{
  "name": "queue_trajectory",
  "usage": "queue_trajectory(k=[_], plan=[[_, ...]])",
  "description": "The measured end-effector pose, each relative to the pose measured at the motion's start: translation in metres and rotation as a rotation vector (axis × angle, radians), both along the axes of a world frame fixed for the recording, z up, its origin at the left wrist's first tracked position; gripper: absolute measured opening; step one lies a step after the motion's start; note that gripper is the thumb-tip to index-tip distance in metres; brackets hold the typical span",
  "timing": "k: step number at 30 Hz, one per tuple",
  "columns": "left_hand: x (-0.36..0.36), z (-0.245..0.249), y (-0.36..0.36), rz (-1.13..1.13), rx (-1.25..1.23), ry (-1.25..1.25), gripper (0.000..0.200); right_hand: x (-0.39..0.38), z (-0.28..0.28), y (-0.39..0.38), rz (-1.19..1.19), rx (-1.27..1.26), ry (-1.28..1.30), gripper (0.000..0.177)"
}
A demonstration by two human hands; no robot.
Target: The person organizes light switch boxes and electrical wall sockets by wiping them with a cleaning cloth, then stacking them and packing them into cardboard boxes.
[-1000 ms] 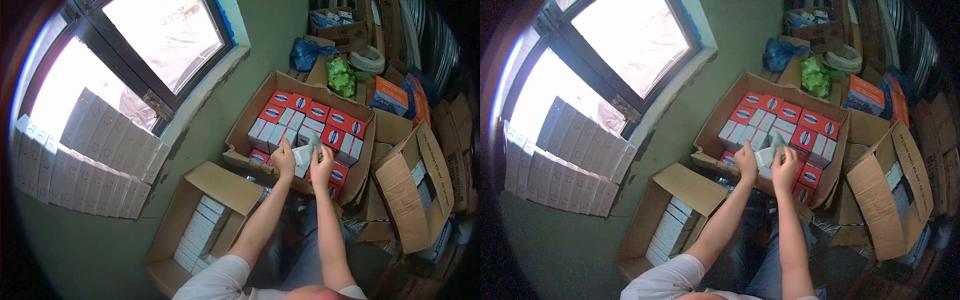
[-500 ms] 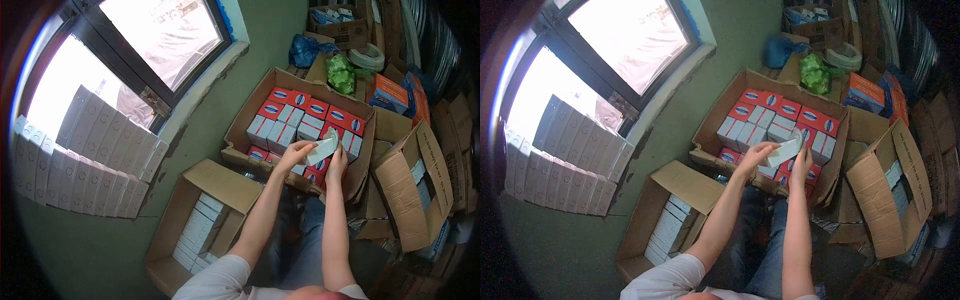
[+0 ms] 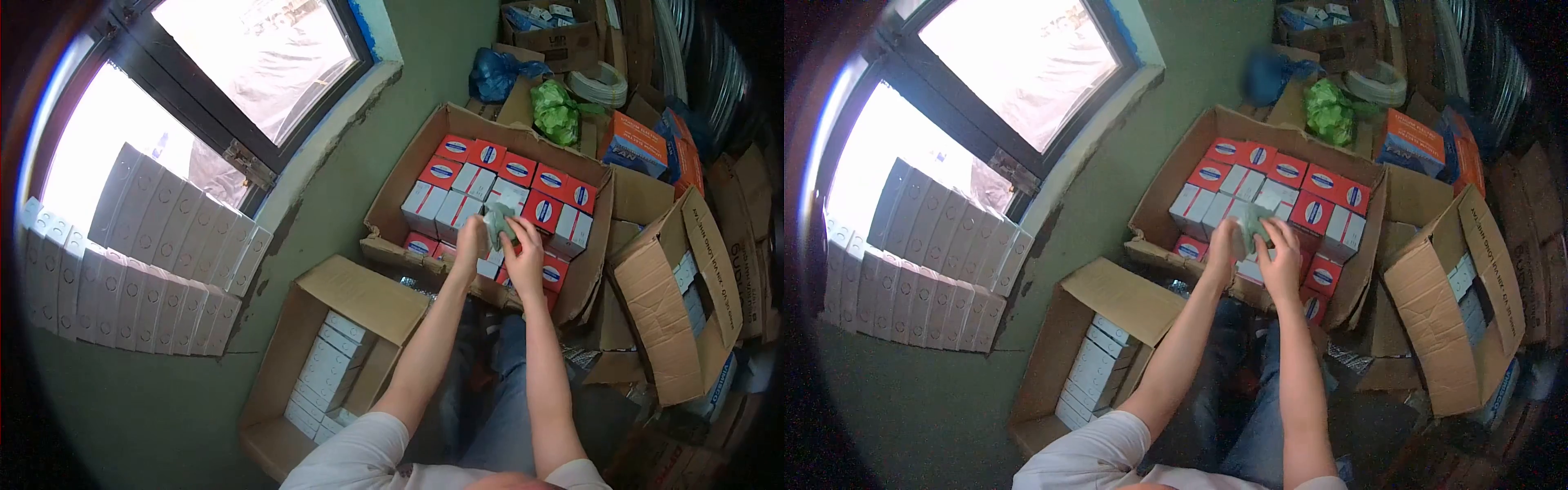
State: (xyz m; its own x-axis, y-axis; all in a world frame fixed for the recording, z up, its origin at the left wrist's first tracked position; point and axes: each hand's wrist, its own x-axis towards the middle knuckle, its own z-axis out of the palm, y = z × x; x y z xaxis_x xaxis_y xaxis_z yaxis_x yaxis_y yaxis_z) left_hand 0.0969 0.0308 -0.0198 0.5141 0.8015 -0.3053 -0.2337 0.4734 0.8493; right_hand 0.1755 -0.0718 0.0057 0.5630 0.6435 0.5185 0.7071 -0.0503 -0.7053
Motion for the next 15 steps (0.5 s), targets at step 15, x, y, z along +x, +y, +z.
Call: queue_trajectory(k=[15], plan=[[-0.002, -0.003, -0.003, 0.421, 0.595, 0.239, 0.072, -0.024, 0.001, 0.01, -0.14, 0.004, 0.033, 0.024]])
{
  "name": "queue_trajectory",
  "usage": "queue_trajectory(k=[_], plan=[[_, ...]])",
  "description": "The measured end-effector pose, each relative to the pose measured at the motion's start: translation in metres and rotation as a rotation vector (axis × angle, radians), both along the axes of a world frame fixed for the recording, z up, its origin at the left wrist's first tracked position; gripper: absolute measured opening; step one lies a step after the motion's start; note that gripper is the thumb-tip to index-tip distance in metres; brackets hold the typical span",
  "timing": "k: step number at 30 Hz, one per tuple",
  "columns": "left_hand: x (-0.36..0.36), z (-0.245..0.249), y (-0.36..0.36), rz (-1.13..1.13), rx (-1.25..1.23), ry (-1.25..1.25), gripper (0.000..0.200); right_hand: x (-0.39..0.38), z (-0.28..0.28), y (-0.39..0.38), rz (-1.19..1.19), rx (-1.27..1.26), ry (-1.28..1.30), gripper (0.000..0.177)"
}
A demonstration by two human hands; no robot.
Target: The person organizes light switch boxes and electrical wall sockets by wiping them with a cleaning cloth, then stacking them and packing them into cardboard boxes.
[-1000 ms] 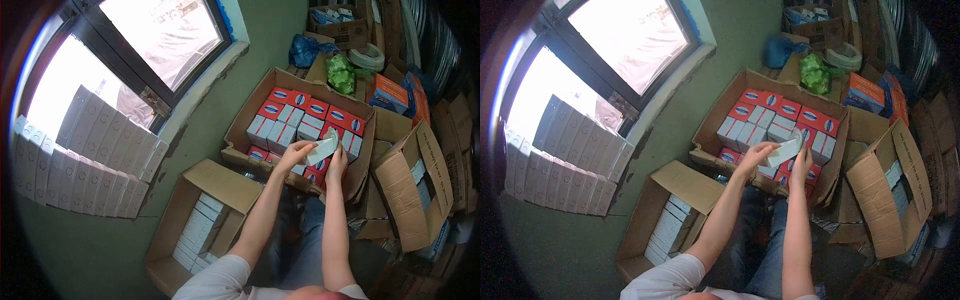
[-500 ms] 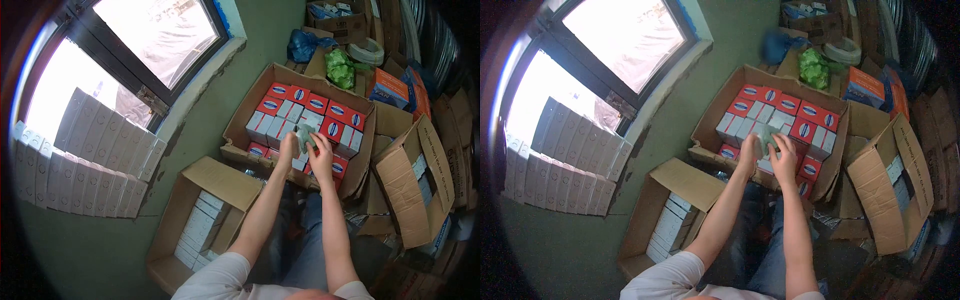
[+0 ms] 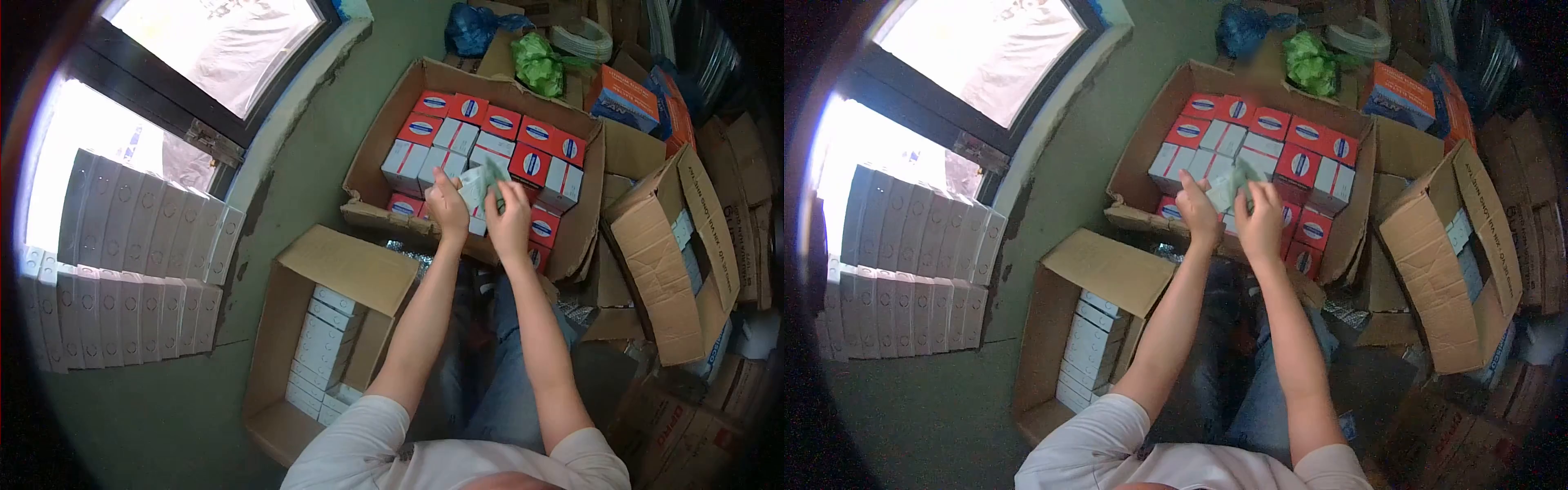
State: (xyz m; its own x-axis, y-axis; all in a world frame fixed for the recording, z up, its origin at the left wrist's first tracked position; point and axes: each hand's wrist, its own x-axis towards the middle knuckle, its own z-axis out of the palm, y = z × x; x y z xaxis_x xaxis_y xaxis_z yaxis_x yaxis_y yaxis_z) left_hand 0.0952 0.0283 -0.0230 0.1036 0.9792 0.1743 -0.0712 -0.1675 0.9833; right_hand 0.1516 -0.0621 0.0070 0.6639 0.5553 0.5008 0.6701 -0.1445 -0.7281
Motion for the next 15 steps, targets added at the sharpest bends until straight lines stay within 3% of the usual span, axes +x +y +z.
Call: queue_trajectory(k=[6, 12, 15], plan=[[0.004, 0.007, -0.002, 0.003, -0.153, -0.109, 0.074, -0.028, 0.01, -0.002, 0.176, 0.074, 0.018, 0.026], [-0.005, 0.0, 0.001, -0.154, -0.083, -0.205, 0.069, 0.026, -0.001, -0.01, -0.061, -0.033, 0.05, 0.029], [0.001, -0.012, 0.002, -0.125, -0.11, -0.129, 0.062, 0.01, -0.004, -0.007, 0.055, 0.001, -0.042, 0.028]])
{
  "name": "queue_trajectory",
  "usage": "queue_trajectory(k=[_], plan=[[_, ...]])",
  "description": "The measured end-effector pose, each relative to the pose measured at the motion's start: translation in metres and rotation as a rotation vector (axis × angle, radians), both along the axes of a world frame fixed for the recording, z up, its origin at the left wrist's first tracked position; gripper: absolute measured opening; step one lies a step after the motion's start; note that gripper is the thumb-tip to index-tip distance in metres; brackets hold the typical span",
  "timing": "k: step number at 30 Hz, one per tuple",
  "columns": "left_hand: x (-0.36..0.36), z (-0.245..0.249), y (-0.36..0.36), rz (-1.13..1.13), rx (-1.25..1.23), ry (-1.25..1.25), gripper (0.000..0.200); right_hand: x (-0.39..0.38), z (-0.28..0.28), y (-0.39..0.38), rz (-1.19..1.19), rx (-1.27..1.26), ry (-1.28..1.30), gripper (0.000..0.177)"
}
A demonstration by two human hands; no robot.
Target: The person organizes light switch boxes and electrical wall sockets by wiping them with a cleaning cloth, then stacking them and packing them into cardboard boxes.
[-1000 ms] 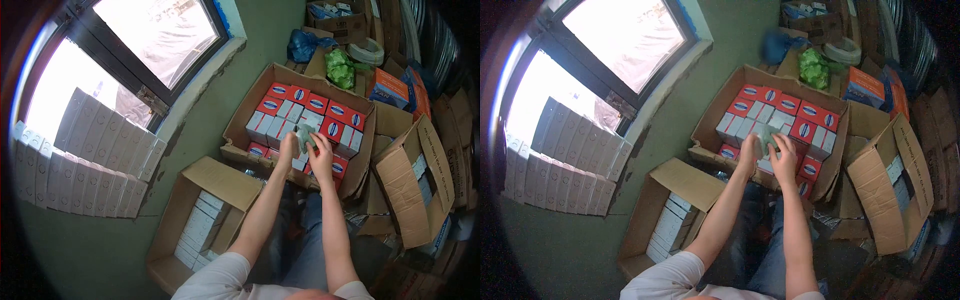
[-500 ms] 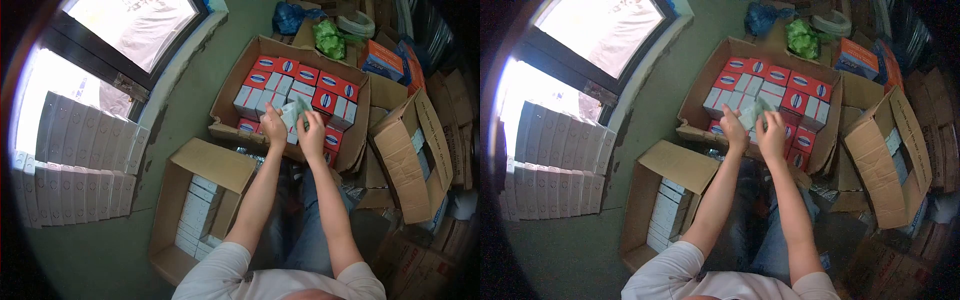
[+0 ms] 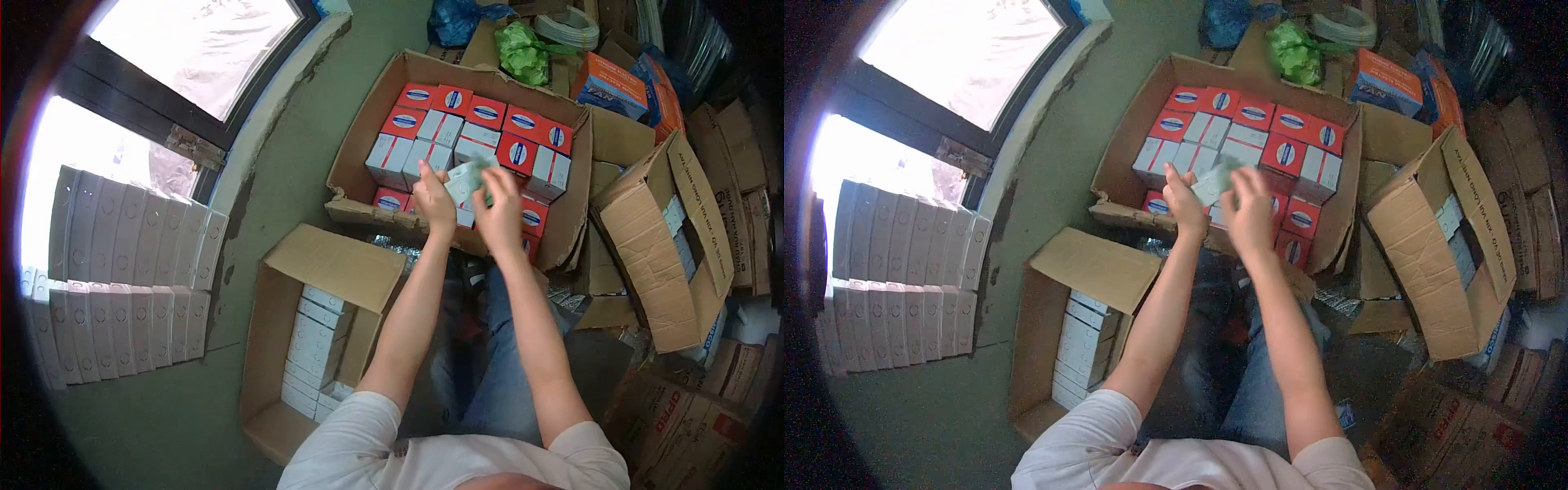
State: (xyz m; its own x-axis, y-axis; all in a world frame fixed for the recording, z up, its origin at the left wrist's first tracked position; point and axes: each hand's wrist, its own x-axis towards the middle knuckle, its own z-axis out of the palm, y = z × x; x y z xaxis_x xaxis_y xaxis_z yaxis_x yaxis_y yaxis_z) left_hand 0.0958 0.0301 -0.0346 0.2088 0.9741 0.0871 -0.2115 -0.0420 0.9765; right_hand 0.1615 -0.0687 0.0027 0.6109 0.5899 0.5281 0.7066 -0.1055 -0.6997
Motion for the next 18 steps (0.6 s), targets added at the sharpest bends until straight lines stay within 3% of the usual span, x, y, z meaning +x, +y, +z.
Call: queue_trajectory(k=[4, 8, 11, 12, 18], plan=[[0.005, 0.031, -0.005, 0.213, -0.19, -0.139, 0.064, -0.029, 0.009, 0.007, 0.106, -0.038, -0.003, 0.028], [-0.006, 0.031, 0.0, 0.057, -0.136, -0.174, 0.061, 0.016, -0.006, 0.004, -0.114, -0.116, -0.054, 0.033], [-0.004, 0.027, -0.001, 0.033, -0.155, -0.112, 0.062, 0.015, -0.009, 0.001, -0.089, -0.115, -0.04, 0.038], [0.0, 0.026, 0.0, 0.065, -0.187, -0.119, 0.062, 0.007, -0.001, -0.002, 0.002, -0.215, -0.02, 0.043], [-0.009, 0.032, 0.012, 0.191, -0.371, -0.236, 0.057, -0.028, 0.021, 0.003, 0.24, -0.178, -0.041, 0.046]])
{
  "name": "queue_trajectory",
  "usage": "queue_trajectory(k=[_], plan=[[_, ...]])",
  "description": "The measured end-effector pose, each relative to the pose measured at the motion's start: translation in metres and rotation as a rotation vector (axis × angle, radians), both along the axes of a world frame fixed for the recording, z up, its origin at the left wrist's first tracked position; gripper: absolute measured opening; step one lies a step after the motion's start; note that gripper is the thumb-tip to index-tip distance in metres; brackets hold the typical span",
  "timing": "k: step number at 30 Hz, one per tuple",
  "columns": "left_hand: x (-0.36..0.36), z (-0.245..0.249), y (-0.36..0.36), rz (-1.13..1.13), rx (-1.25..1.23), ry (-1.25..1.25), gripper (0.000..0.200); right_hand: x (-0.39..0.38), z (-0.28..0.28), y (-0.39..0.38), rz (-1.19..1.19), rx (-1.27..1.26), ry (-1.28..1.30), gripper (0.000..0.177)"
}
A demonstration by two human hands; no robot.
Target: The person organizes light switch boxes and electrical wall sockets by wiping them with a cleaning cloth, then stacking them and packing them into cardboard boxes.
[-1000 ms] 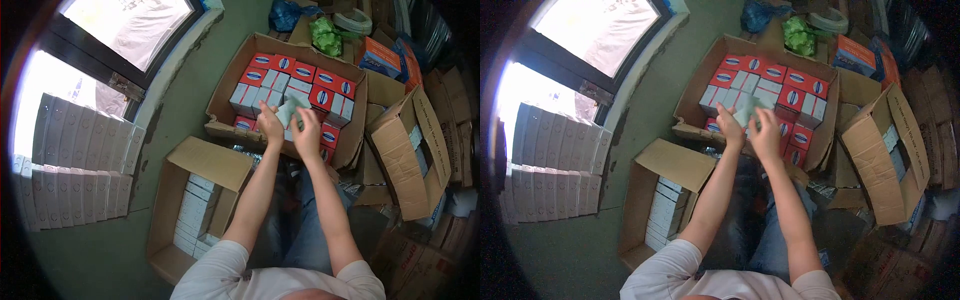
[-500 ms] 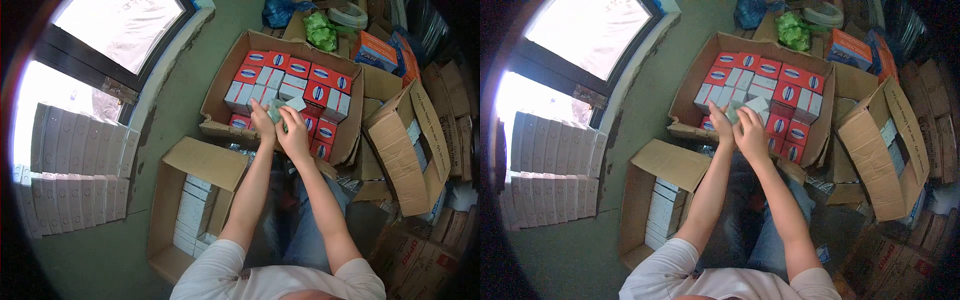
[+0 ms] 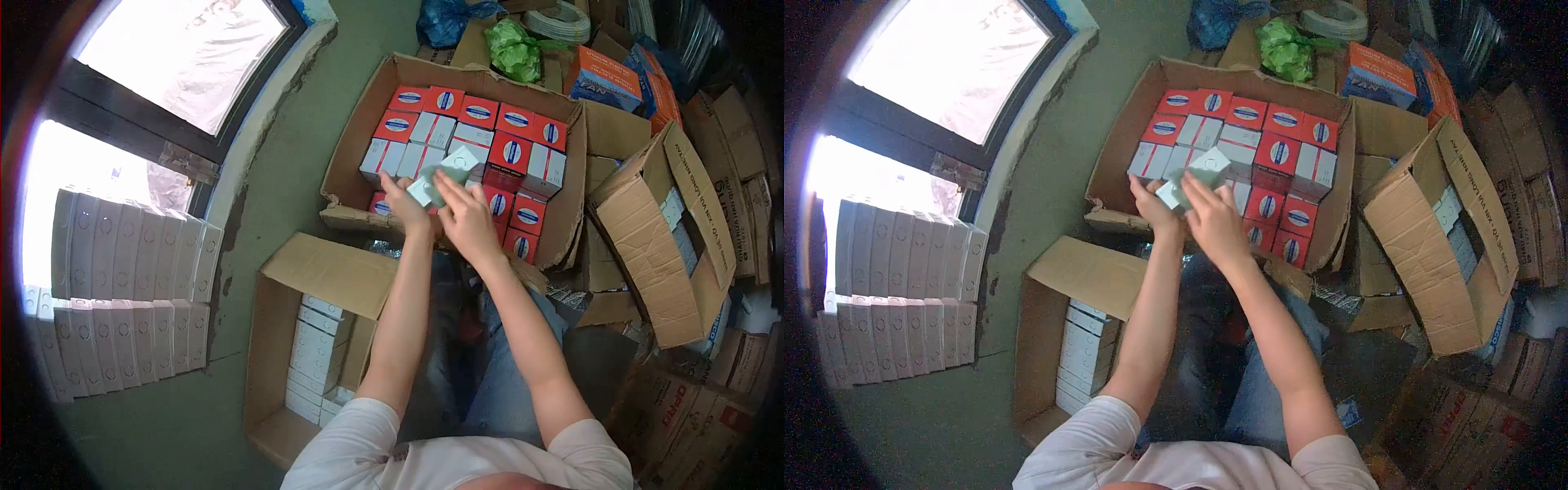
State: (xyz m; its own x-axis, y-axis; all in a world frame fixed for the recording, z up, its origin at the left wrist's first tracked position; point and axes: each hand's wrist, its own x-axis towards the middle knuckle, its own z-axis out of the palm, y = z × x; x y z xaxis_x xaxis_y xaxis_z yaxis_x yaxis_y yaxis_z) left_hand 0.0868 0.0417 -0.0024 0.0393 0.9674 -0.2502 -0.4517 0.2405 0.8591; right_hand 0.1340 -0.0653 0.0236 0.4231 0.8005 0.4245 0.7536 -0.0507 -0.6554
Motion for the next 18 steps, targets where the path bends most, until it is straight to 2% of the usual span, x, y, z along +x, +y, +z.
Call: queue_trajectory(k=[4, 7, 8, 9, 11, 14, 15, 17, 18], plan=[[-0.014, -0.001, -0.004, -0.25, 0.073, -0.063, 0.05, 0.033, -0.01, -0.004, -0.258, -0.043, -0.047, 0.05], [-0.001, -0.005, -0.002, -0.218, -0.099, -0.144, 0.047, 0.019, -0.015, -0.001, -0.095, 0.024, -0.037, 0.057], [0.005, -0.012, 0.002, -0.183, -0.118, -0.115, 0.052, 0.008, -0.016, 0.0, 0.032, 0.02, -0.07, 0.059], [0.006, 0.0, -0.002, -0.144, -0.232, -0.089, 0.045, -0.006, -0.013, 0.003, 0.096, 0.083, -0.047, 0.059], [-0.008, -0.024, 0.008, -0.35, -0.253, -0.386, 0.038, -0.006, -0.005, 0.003, 0.112, 0.038, -0.024, 0.056], [0.008, 0.007, -0.009, -0.354, -0.162, -0.162, 0.042, 0.014, -0.01, 0.003, -0.062, 0.018, -0.044, 0.051], [0.009, -0.021, 0.003, -0.53, -0.17, -0.269, 0.043, 0.021, -0.008, 0.002, -0.151, 0.056, -0.026, 0.052], [0.012, -0.011, -0.005, -0.618, -0.085, -0.131, 0.042, 0.036, -0.025, 0.004, -0.3, 0.121, -0.163, 0.052], [0.011, -0.013, -0.005, -0.596, -0.105, -0.131, 0.041, 0.033, -0.022, 0.002, -0.245, 0.074, -0.109, 0.052]])
